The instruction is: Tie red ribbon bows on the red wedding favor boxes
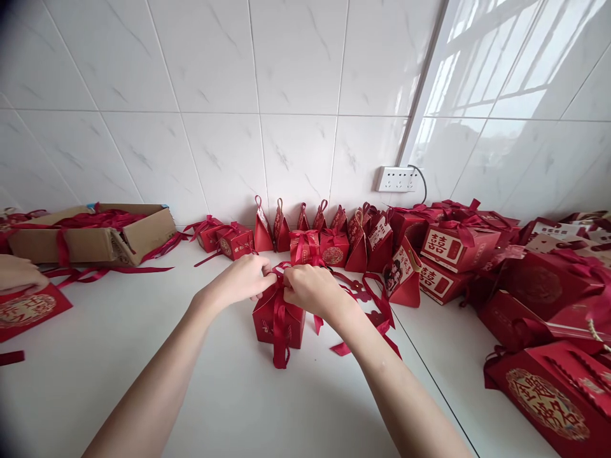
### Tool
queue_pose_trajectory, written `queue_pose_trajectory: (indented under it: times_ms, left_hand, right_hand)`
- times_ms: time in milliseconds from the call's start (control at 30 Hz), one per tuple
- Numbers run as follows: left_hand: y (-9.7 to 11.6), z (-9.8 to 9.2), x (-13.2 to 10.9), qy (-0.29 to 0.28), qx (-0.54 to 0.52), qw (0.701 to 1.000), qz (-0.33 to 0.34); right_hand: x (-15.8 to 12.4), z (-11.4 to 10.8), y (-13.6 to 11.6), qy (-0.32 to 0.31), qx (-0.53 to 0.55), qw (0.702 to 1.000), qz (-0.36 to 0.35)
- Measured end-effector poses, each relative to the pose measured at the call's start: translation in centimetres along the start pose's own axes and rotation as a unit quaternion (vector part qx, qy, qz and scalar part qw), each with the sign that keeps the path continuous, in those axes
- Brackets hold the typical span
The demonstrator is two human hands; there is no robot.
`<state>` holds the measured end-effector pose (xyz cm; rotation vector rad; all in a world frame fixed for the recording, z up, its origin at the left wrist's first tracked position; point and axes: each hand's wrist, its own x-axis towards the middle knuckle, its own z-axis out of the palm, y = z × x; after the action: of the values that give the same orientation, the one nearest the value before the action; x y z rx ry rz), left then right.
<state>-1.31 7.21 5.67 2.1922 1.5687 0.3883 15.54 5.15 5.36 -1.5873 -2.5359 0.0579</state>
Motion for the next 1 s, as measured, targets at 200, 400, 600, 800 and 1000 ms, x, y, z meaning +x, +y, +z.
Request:
queue_pose_trajectory:
  times_ms: [200,400,600,800,1000]
  left_hand:
    - [-0.3,-0.6,0.0,0.001,-0.006,1.0,-0.024]
    - [0.0,-0.9,0.3,0.062,-0.18,0.979,0.068]
    - [0.5,-2.3,-0.6,-0.014,-0.525,0.843,0.116]
    - [0.9,-1.4,-0.3,0.051,-0.543,0.822,0.163]
    - [1.2,-1.2,0.2,0.085,-0.683,0.699,0.192]
  right_hand:
    - [-0.2,0.0,0.7,-0.023,0.024,0.998,-0.046]
    - [-0.4,-0.5,0.8,-0.022,0.038,0.998,-0.045]
    - [-0.7,-0.9,1.1,-0.047,0.065,0.995,-0.064]
    - [-1.1,-1.0,1.2,-0.014,0.047,0.995,-0.081]
    - [-2.2,-2.7,1.2,-0.043,0.048,0.995,-0.071]
